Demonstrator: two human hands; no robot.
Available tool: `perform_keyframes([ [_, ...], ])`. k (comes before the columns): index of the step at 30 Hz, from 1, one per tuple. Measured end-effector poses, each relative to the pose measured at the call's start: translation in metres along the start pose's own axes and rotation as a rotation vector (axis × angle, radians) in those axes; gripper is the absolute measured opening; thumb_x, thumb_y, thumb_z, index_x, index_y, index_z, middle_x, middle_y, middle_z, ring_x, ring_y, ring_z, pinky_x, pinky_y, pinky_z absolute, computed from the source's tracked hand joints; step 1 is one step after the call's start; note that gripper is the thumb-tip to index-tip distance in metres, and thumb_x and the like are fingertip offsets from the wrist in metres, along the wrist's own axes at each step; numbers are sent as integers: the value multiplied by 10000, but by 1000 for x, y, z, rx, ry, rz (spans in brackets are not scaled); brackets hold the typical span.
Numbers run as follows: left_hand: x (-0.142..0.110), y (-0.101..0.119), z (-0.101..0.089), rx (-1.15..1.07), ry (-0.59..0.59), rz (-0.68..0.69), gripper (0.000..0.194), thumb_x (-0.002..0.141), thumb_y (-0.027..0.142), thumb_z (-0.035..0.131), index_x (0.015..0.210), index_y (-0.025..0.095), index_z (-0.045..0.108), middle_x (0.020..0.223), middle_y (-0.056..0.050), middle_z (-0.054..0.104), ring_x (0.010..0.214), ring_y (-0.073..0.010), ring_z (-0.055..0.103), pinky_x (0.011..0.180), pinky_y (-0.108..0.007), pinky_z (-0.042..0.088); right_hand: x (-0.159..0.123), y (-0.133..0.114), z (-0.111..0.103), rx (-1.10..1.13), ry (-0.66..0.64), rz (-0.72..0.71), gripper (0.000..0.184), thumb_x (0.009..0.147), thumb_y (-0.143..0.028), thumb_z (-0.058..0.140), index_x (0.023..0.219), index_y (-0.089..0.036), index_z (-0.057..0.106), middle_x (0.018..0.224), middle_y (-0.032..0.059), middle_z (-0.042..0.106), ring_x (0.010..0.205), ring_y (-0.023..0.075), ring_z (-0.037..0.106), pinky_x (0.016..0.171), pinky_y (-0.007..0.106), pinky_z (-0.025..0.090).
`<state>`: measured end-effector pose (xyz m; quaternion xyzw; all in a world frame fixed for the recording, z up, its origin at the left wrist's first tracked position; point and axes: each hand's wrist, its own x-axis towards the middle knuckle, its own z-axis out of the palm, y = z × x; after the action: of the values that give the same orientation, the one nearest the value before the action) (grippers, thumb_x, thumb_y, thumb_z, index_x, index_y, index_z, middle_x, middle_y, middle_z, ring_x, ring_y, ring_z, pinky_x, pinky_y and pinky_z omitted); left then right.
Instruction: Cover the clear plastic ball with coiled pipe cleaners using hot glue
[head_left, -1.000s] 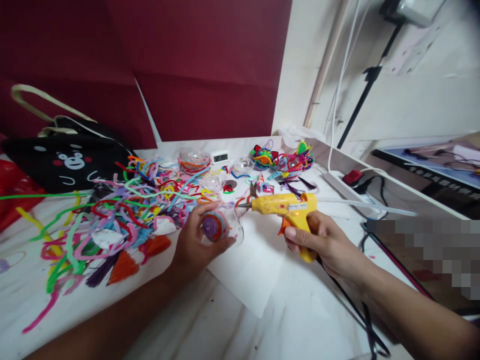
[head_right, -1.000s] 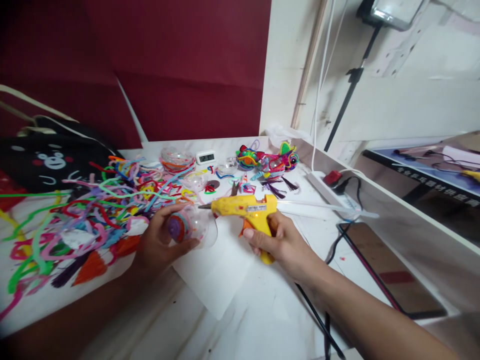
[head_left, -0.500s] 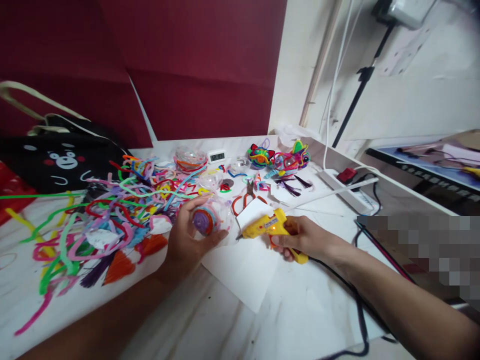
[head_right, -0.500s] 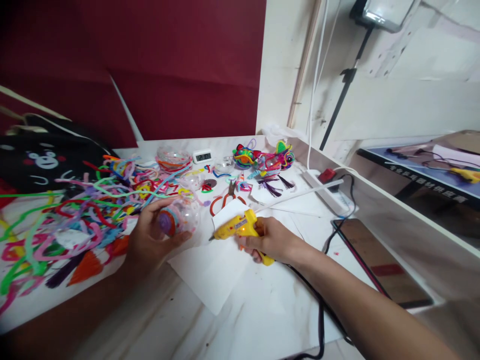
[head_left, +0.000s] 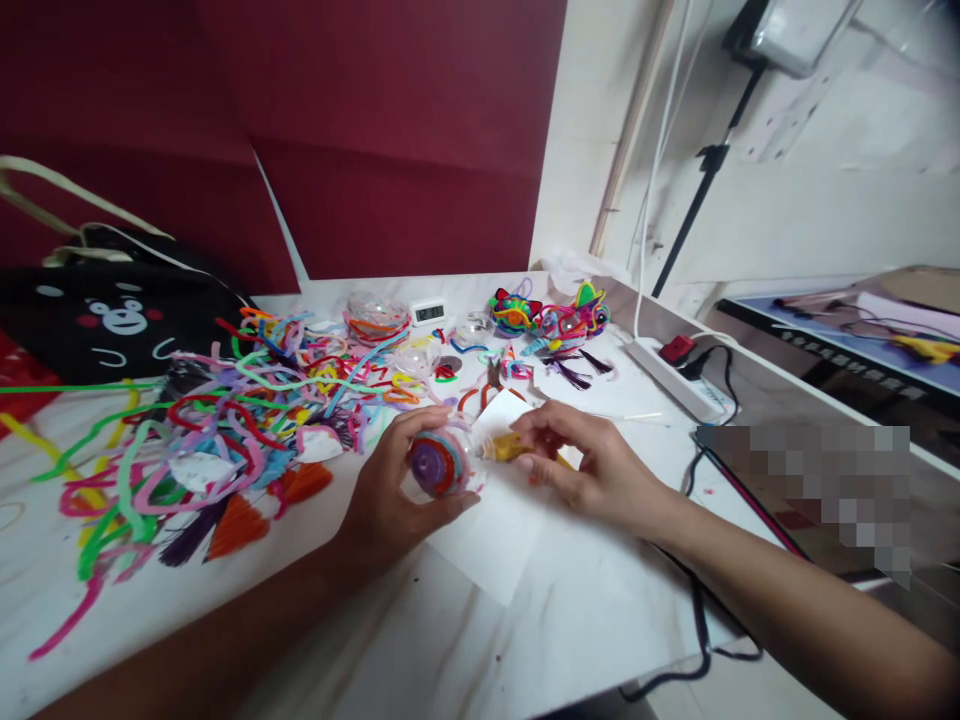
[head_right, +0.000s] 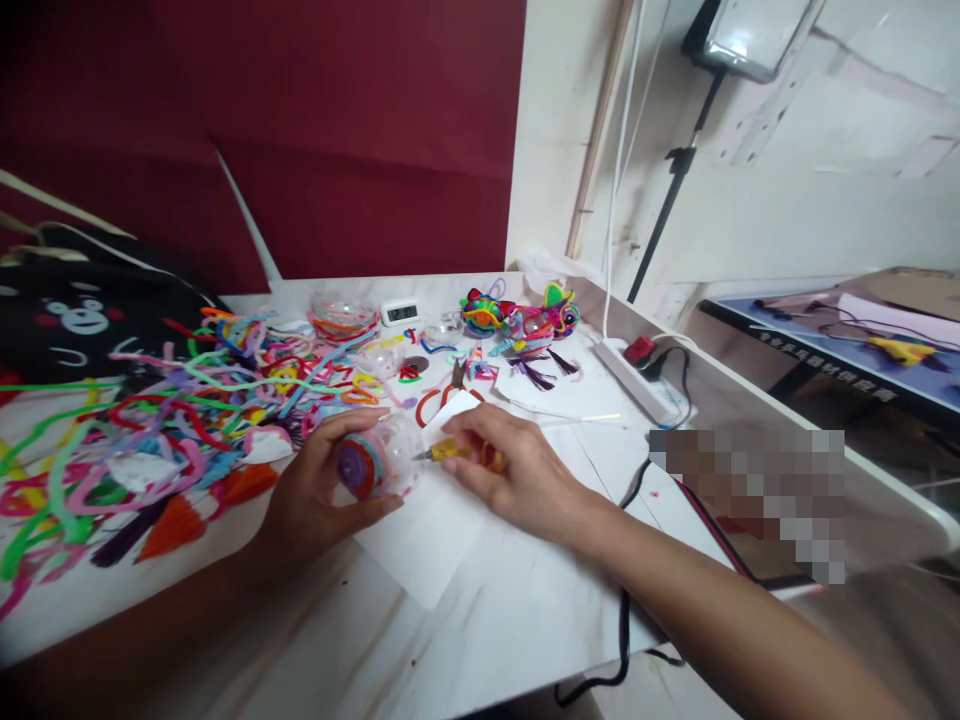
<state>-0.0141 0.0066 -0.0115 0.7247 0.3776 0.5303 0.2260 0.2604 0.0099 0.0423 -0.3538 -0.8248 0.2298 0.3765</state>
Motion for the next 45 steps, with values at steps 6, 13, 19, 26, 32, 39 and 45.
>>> perform_keyframes([
  [6,0,10,2,42,-57,174,675,780,330,966,1368,321,635,1433,-96,722,1365,-340,701,1166,-513,595,7,-11,19,31,101,-356,438,1048,-288,726,1470,-258,616,1333,154,698,1268,282,684,1020,469,627],
  [13,-2,13,3,29,-83,184,698,795,267,953,1401,329,612,1437,-101,709,1364,-339,696,1177,-518,589,6,-9,30,47,113,-446,450,1068,-261,696,1509,-272,606,1341,153,727,1240,284,708,1024,490,618],
  [19,-2,12,4,12,-92,200,709,791,274,959,1409,340,619,1437,-95,709,1355,-332,700,1147,-497,605,1,-7,28,17,95,-417,468,1075,-276,689,1532,-262,588,1399,173,705,1301,297,695,1050,515,610],
  [26,-2,14,4,27,-111,207,709,798,285,952,1407,364,598,1430,-93,707,1346,-350,705,1140,-545,613,-1,-8,29,-8,97,-425,433,1077,-275,682,1504,-257,606,1390,170,711,1289,294,704,1043,507,619],
  [32,-2,14,5,-10,-84,191,721,759,275,980,1394,352,649,1404,-86,738,1306,-336,731,1121,-505,622,-2,-7,29,-63,92,-448,448,1091,-279,645,1533,-265,575,1405,169,709,1299,307,700,1047,531,615],
  [39,-4,16,4,-6,-90,170,719,757,257,974,1392,338,646,1403,-89,732,1319,-338,722,1111,-487,629,-4,-7,32,-78,105,-458,436,1098,-282,635,1528,-249,574,1391,173,710,1296,301,694,1055,528,615],
  [45,-4,16,4,42,-101,193,716,805,296,951,1431,342,608,1421,-97,717,1331,-329,714,1130,-484,619,-5,-8,34,-106,114,-465,449,1108,-276,599,1554,-264,549,1393,168,712,1302,318,691,1059,558,605],
])
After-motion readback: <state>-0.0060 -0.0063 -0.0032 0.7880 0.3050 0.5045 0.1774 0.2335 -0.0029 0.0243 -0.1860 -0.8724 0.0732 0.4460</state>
